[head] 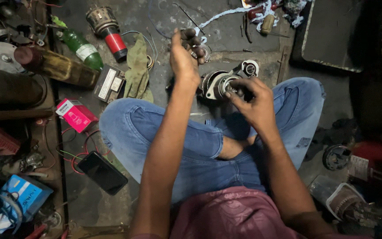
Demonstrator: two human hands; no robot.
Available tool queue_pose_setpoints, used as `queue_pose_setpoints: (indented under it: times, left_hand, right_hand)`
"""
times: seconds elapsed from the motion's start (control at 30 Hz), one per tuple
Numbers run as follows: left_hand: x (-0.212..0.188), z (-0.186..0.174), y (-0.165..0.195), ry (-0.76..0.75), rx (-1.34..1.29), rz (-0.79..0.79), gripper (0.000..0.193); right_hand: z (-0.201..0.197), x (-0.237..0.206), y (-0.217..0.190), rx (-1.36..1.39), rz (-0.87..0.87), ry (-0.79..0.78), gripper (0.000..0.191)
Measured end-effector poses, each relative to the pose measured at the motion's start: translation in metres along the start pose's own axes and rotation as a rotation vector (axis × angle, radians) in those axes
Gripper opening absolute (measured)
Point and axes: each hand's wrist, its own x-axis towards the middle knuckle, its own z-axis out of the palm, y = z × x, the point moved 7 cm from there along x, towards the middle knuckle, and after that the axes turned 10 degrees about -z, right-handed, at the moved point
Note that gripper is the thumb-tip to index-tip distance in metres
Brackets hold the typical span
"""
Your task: The person sits on the floor and disassembles an electric starter motor by hand, separating the housing, gear assembly and end cap, removing internal bearings and bushings, and placing the parts on the floor. They use a screwdriver on a component and finally reach into a box of assorted parts.
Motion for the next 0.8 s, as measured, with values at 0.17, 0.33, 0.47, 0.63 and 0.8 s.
queue_pose_setpoints:
  times: [0.17, 0.33, 0.47, 0.63, 0.8]
  left_hand:
    - [-0.003, 0.004, 0.001, -0.016, -0.026, -0.006, 0.042]
    - [-0.002, 0.003, 0.001, -0.027, -0.017, -0.013, 0.041]
    - [-0.001, 0.004, -0.002, -0.050, -0.012, -0.020, 0.041]
    - [0.000, 0.003, -0.004, -0.062, 0.005, 0.002, 0.042]
    - [-0.003, 0.006, -0.003, -0.092, -0.006, 0.000, 0.043]
  right_hand:
    - [-0.002, 0.000, -0.005, 0.041, -0.002, 0.015, 0.022]
    - [0.000, 0.000, -0.006, 0.028, 0.045, 0.018, 0.021]
    - [0.001, 0.002, -0.010, -0.018, 0.027, 0.018, 0.021]
    - [0.003, 0.002, -0.017, -0.093, -0.049, 0.021, 0.020]
    - [0.001, 0.002, -0.028, -0.154, -0.168, 0.063, 0.022]
